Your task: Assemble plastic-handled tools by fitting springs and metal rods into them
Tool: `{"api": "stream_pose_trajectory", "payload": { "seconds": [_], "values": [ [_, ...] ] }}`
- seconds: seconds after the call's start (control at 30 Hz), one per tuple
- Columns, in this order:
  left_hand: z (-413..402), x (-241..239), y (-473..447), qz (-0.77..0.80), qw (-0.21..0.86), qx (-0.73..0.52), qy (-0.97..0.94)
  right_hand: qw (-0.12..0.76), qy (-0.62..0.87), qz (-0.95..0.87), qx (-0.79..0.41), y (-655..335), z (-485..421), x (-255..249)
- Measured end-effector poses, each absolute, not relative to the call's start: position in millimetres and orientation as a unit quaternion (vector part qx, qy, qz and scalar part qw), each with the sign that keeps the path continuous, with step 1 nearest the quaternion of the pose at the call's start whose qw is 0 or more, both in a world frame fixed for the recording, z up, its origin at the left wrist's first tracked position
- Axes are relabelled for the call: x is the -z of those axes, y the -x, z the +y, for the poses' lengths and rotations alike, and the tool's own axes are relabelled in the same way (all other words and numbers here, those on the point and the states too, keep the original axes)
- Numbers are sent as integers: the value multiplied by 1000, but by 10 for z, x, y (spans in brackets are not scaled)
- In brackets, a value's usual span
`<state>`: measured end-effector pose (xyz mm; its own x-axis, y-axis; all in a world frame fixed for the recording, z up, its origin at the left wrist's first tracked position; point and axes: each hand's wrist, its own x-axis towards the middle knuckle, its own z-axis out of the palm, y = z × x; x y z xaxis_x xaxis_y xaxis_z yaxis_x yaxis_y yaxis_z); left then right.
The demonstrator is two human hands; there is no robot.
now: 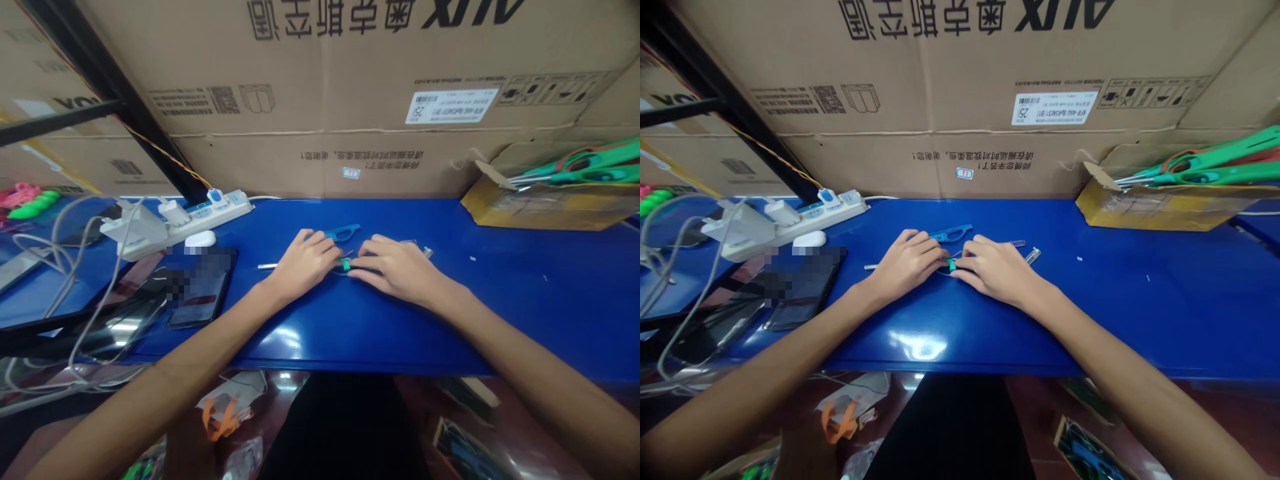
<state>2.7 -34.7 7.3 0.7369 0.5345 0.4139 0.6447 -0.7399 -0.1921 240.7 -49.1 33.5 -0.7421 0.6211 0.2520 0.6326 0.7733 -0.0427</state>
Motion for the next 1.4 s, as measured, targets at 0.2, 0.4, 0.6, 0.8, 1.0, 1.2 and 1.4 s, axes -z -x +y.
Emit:
{"api": "stream_pose_trajectory", "payload": {
  "seconds": [0.2, 0.4, 0.6, 0.8, 1.0, 1.2, 1.4],
  "values": [
    [-328, -136, 34, -341, 76, 204, 914, 126, 321, -939, 3, -2400, -478, -266],
    [-228, -199, 227, -361, 4, 234, 903, 145, 326, -933, -53, -2387, -459, -256],
    [-232, -187, 213, -342, -25, 238, 909, 218, 348, -907, -93, -2710, -227, -412],
    [-230, -181, 179, -342, -31, 263, 901, 132, 518, -829, -163, -3712, 88, -569],
    [-197, -145, 178, -343, -30, 288, 894, 65, 511, -815, -266, -3878, 100, -511],
    [-201, -123, 147, -326, -15, 297, 897, 39, 460, -838, -292, -3616, 73, -506],
    [-245, -155, 104, -320, -7, 302, 898, 53, 417, -854, -306, -3492, -30, -628]
  ]
}}
